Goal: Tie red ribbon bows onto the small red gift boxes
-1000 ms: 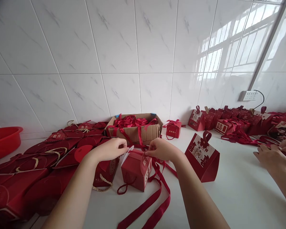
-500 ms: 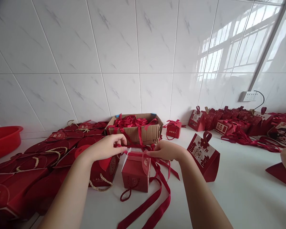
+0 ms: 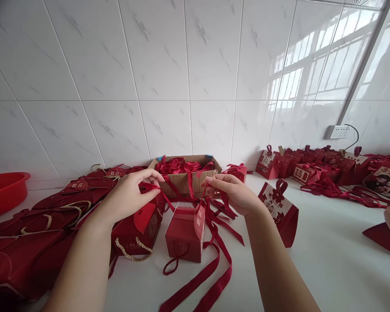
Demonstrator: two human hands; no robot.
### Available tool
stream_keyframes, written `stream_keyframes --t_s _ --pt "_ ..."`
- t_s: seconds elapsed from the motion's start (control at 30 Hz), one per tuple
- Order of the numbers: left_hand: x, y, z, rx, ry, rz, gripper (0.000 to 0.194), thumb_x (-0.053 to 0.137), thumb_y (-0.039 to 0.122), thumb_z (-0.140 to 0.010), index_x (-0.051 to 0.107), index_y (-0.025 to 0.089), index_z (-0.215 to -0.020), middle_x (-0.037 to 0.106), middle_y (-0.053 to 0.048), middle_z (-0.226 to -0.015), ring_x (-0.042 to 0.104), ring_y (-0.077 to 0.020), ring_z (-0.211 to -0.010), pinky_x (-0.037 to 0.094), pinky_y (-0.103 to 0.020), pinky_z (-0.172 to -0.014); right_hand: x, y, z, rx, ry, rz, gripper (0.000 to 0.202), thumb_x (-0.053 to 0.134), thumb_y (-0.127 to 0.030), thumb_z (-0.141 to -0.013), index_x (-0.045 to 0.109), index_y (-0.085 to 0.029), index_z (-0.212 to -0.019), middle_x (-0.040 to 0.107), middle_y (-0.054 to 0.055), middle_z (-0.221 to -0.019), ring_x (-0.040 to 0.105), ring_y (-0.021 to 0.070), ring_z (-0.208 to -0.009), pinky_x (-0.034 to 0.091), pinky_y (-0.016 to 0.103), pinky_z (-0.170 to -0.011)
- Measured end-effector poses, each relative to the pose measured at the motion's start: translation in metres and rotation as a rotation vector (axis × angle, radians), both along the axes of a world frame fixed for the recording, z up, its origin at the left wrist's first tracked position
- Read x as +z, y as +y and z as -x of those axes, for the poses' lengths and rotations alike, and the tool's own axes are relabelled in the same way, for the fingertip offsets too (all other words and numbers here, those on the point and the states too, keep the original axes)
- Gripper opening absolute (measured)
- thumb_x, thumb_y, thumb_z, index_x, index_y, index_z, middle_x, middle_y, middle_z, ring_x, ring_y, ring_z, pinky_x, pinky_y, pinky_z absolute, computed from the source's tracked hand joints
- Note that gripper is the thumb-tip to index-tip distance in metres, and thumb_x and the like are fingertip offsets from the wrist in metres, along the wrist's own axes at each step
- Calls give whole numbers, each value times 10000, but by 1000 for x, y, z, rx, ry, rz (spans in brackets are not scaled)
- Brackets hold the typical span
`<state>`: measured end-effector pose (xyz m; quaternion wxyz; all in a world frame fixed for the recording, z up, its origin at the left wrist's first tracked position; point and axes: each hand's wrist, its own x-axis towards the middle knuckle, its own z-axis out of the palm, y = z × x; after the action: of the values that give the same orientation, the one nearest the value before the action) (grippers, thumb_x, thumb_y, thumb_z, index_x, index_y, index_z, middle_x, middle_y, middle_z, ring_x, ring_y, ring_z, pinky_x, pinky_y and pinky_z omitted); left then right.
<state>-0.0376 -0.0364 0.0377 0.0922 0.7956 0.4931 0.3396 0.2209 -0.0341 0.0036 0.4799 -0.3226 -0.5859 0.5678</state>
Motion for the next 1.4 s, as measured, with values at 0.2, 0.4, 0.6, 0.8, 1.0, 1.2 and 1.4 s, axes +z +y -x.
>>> stream_keyframes --t_s 0.2,0.4,0.6,0.8,1.0,1.2,1.4 --pt "3 -4 2 74 -91 -178 155 597 251 -755 592 234 -908 637 -2 -841 605 -162 -793 472 -267 -736 -1 3 -1 20 108 -3 211 624 -387 -794 659 -180 -796 659 47 -939 535 83 -612 463 237 -604" --pt "5 -9 -2 59 -218 -284 216 636 329 -775 582 237 -963 671 4 -842 625 -179 -887 438 -311 -886 -2 5 0 -35 144 -64 197 604 -389 -808 641 -197 -830 602 30 -821 531 114 -651 473 256 -636" --pt "9 -12 -4 34 -421 -333 142 641 292 -770 644 211 -887 677 -4 -835 626 -151 -771 493 -240 -733 -1 -2 0 -11 -18 -332 300 702 -433 -725 670 -215 -928 602 30 -760 552 151 -730 496 313 -713" --pt "6 -8 -10 -9 -675 -302 157 642 334 -770 627 182 -735 603 12 -652 567 -115 -602 469 -209 -581 6 -15 9 -24 -156 -369 402 707 -301 -746 603 -224 -1127 636 35 -852 597 152 -764 521 314 -706" --pt "6 -11 -13 62 -677 -322 192 645 374 -759 647 185 -723 581 13 -605 542 -116 -576 444 -208 -543 9 -19 21 -231 -158 -420 228 639 -316 -802 666 -229 -1011 668 38 -917 627 146 -773 548 302 -703" --pt "7 -10 -13 50 -574 -288 211 626 364 -777 633 175 -686 587 7 -611 536 -118 -581 426 -207 -543 8 -19 21 -241 -154 -430 267 648 -324 -795 661 -234 -1046 683 29 -846 625 145 -713 543 302 -660" --pt "5 -10 -14 62 -593 -339 206 633 370 -779 617 182 -696 557 19 -606 515 -107 -565 415 -201 -540 7 -18 24 -318 -77 -429 206 653 -310 -787 686 -219 -969 689 27 -834 628 149 -726 534 292 -641"
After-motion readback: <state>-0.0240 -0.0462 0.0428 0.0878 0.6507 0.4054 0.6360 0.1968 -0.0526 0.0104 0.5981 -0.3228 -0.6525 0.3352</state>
